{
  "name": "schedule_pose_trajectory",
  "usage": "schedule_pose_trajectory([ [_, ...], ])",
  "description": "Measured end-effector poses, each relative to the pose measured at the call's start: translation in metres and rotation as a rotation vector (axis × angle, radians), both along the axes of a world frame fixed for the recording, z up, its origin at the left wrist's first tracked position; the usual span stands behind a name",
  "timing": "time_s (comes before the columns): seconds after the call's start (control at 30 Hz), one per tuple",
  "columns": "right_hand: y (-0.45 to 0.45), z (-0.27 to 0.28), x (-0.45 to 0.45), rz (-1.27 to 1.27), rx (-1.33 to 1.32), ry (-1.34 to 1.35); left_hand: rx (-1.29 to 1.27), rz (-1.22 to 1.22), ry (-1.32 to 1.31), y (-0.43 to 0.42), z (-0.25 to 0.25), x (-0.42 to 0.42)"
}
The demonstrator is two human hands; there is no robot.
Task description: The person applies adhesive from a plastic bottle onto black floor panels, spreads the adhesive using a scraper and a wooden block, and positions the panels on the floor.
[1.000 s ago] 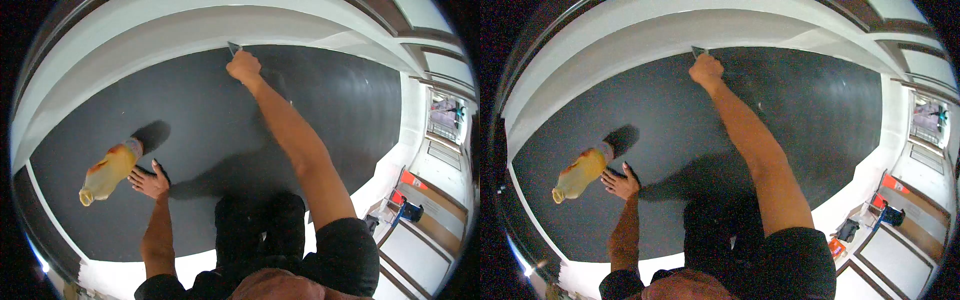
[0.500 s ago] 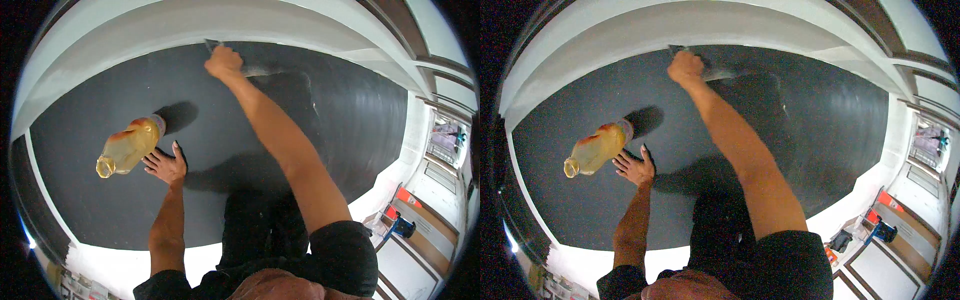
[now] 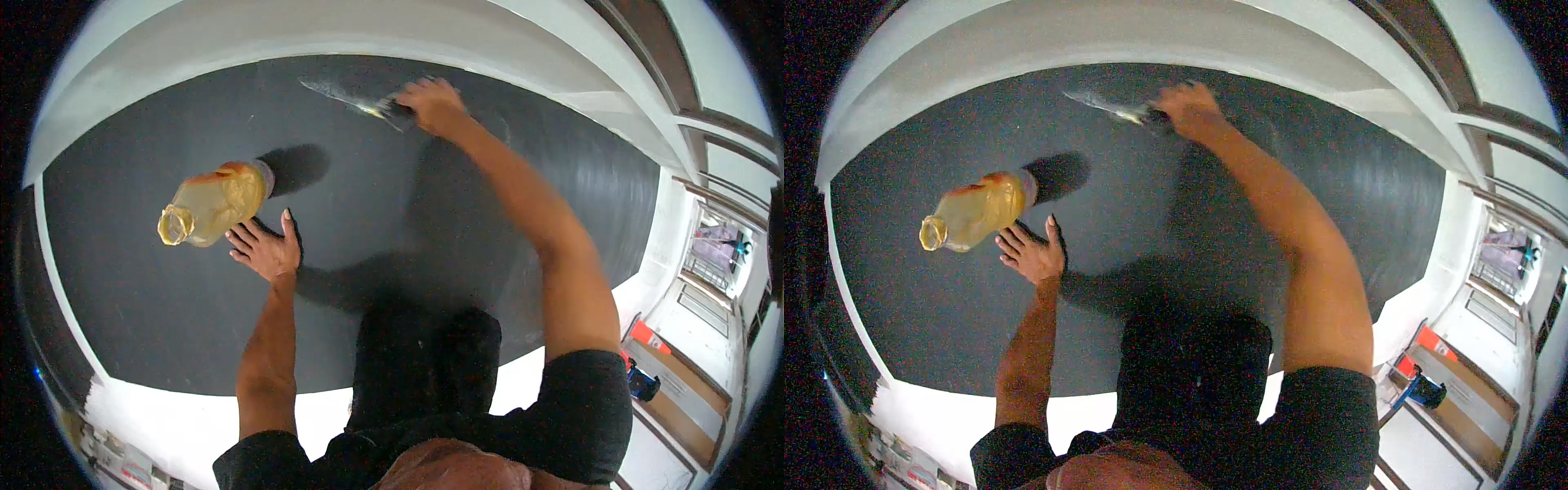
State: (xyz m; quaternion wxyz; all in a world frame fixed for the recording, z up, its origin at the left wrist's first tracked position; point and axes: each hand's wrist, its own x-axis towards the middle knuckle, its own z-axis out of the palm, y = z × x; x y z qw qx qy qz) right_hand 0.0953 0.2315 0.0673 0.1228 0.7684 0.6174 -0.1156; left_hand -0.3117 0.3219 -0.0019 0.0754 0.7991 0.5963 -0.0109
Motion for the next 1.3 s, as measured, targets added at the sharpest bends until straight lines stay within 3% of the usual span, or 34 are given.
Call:
schedule_pose_trajectory([
  [0.03, -0.039, -0.012, 0.012, 0.043, 0.121, -0.082, 0.000, -0.006, 0.004, 0.000, 0.000, 0.002],
  [0.17, -0.119, 0.005, 0.017, -0.657, -0.019, 0.136, 0.003, -0.011, 0.001, 0.001, -0.002, 0.000],
  [0.2, -0.110, 0.002, 0.015, -0.644, -0.018, 0.138, -0.019, -0.005, 0.025, 0.001, -0.001, 0.000],
  [0.27, -0.091, -0.007, 0.013, -0.870, 0.046, 0.126, -0.033, 0.008, 0.018, 0.001, 0.002, 0.001],
  [0.33, -0.023, -0.010, -0.006, -0.911, 0.000, 0.176, -0.046, -0.006, 0.013, 0.002, 0.002, -0.001],
  [0.37, -0.004, -0.027, -0.022, -0.753, 0.276, 0.234, -0.028, -0.004, 0.011, 0.002, 0.000, -0.002],
  [0.4, 0.053, 0.003, -0.045, -0.792, -0.031, 0.255, -0.013, -0.009, 0.005, 0.001, -0.001, -0.001],
  [0.43, 0.084, -0.002, -0.066, -0.787, 0.061, 0.290, -0.023, -0.032, -0.008, -0.001, -0.001, -0.001],
  [0.5, 0.133, 0.011, -0.098, -0.702, -0.063, 0.280, 0.010, -0.027, 0.017, 0.000, -0.003, -0.001],
  [0.57, 0.135, -0.002, -0.099, -0.319, -0.029, 0.201, -0.001, -0.045, -0.006, -0.001, -0.001, 0.004],
  [0.6, 0.117, -0.001, -0.087, -0.344, -0.040, 0.196, 0.000, -0.038, 0.011, -0.001, -0.001, 0.002],
  [0.67, 0.076, 0.006, -0.041, 0.004, -0.036, 0.095, 0.017, -0.023, 0.044, -0.001, -0.004, 0.000],
  [0.8, -0.060, -0.002, 0.066, 0.193, 0.097, 0.083, 0.036, -0.029, 0.045, -0.003, -0.003, 0.000],
  [0.87, -0.115, 0.002, 0.087, 0.065, -0.145, 0.087, 0.077, -0.036, 0.034, -0.005, -0.006, 0.002],
  [0.97, -0.214, 0.001, 0.061, -0.034, -0.095, 0.061, 0.143, -0.052, 0.036, -0.008, -0.007, 0.004],
  [1.07, -0.305, 0.009, 0.008, -0.125, -0.045, 0.026, 0.050, -0.024, 0.081, -0.006, 0.002, 0.012],
  [1.2, -0.363, 0.020, -0.066, -1.107, -0.247, 0.246, 0.073, -0.015, 0.067, -0.001, -0.006, 0.003],
  [1.23, -0.369, 0.008, -0.063, -1.099, -0.248, 0.244, 0.077, -0.020, 0.080, -0.002, -0.008, 0.001],
  [1.3, -0.386, -0.030, -0.049, -1.595, 0.030, 0.107, 0.074, -0.016, 0.062, -0.003, -0.004, 0.003],
])
